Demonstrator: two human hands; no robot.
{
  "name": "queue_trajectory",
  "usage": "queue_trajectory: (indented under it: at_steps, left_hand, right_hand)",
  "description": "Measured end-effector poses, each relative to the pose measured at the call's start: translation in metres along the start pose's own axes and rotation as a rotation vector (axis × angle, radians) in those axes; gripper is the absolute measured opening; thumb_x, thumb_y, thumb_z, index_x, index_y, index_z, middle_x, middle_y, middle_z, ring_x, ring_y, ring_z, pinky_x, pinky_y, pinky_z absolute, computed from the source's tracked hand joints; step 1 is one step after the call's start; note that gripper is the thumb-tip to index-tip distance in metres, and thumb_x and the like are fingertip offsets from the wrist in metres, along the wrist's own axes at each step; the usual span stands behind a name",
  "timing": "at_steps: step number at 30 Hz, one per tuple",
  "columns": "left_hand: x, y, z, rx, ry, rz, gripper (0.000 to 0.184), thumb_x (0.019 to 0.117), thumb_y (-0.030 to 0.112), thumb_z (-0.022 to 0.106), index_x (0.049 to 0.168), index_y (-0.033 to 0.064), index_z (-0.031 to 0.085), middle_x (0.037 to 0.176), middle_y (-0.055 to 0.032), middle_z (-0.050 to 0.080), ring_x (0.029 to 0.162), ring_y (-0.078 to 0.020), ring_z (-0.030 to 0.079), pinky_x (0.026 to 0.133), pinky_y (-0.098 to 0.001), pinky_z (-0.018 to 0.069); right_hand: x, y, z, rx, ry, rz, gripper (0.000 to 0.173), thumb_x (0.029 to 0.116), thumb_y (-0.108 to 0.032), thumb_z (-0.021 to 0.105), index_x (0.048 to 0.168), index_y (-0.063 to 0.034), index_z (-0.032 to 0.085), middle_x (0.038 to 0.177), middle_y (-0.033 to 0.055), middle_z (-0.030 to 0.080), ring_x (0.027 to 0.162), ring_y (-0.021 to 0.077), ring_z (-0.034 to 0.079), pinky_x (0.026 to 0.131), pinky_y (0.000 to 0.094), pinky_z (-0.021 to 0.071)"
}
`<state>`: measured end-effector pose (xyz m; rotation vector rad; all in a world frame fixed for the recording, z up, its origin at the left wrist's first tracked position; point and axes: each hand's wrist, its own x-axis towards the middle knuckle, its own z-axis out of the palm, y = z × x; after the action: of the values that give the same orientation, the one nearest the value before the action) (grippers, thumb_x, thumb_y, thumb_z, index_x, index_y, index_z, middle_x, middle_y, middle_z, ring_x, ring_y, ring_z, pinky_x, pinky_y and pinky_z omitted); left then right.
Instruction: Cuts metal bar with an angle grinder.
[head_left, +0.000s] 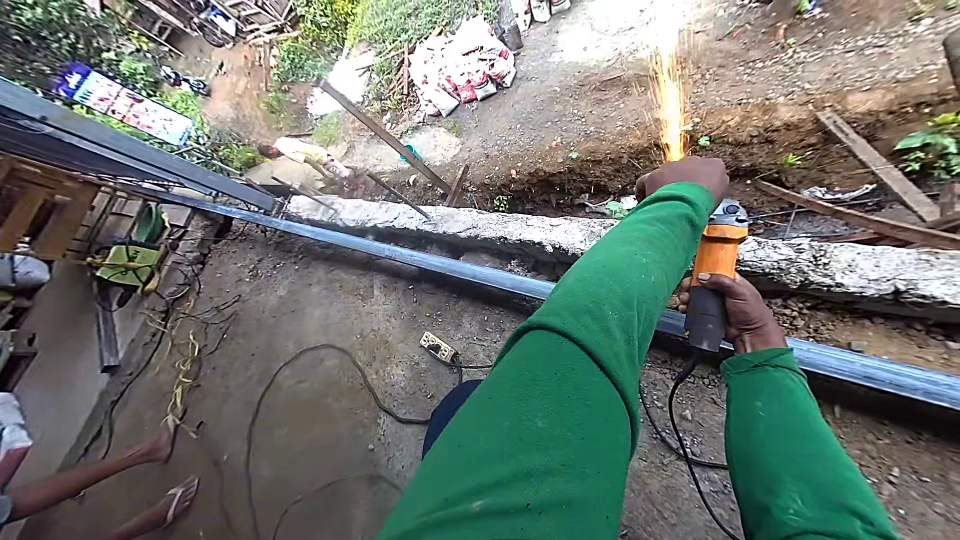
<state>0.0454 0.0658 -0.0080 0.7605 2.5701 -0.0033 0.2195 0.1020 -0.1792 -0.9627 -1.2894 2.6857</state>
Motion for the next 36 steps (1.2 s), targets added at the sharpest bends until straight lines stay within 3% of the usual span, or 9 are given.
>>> queue_trajectory:
  at_steps: [13, 20, 24, 28, 36]
  left_hand:
    - [-0.0028, 0.0019, -0.001, 0.038, -0.004, 0.04, 0.045, 0.1094, 0.043, 0.039, 0.116, 0.0139, 0.072, 0.118, -0.0149, 0.072, 0.111, -0.0369, 0.069, 0.08, -0.0657, 0.0549]
    - [0.0023, 0.0007, 0.004, 0.047, -0.003, 0.042, 0.044, 0.1089, 0.044, 0.038, 0.121, 0.0181, 0.071, 0.12, -0.0144, 0.071, 0.112, -0.038, 0.069, 0.08, -0.0666, 0.0546]
    - [0.0022, 0.0017, 0.0034, 0.048, -0.01, 0.026, 0.047, 0.1089, 0.045, 0.038, 0.113, 0.013, 0.072, 0.118, -0.0162, 0.072, 0.111, -0.0386, 0.069, 0.079, -0.0666, 0.0544]
    - [0.0016, 0.0014, 0.0024, 0.054, -0.009, 0.017, 0.048, 0.1098, 0.045, 0.035, 0.119, 0.0135, 0.07, 0.121, -0.0166, 0.07, 0.113, -0.0386, 0.068, 0.082, -0.0667, 0.054]
    - [0.003, -0.003, 0.0042, 0.052, -0.019, 0.028, 0.05, 0.1105, 0.044, 0.033, 0.118, 0.0132, 0.071, 0.12, -0.0167, 0.071, 0.112, -0.0383, 0.068, 0.081, -0.0659, 0.0543]
  right_hand:
    - [-0.0013, -0.0052, 0.0028, 0.051, 0.015, 0.022, 0.03, 0.0963, -0.013, 0.053, 0.125, -0.0063, 0.046, 0.083, 0.0144, 0.068, 0.063, 0.0253, 0.07, 0.057, 0.0413, 0.0628]
    - [-0.001, -0.0032, -0.0003, 0.062, -0.012, 0.017, 0.04, 0.0915, -0.016, 0.06, 0.127, -0.0065, 0.045, 0.082, 0.0147, 0.067, 0.063, 0.0256, 0.07, 0.058, 0.0415, 0.0627]
    - [-0.0016, -0.0022, -0.002, 0.075, -0.021, 0.031, 0.042, 0.0903, -0.017, 0.062, 0.127, -0.0075, 0.045, 0.082, 0.0145, 0.067, 0.064, 0.0257, 0.069, 0.058, 0.0418, 0.0625]
    - [-0.003, -0.0036, 0.0006, 0.061, 0.003, 0.038, 0.037, 0.0942, -0.015, 0.058, 0.127, -0.0059, 0.045, 0.083, 0.016, 0.067, 0.063, 0.0271, 0.069, 0.058, 0.0429, 0.0626]
    - [-0.0008, -0.0036, 0.0016, 0.077, 0.002, 0.033, 0.038, 0.0941, -0.016, 0.06, 0.128, -0.0059, 0.045, 0.083, 0.0169, 0.067, 0.063, 0.0278, 0.07, 0.058, 0.0429, 0.0628]
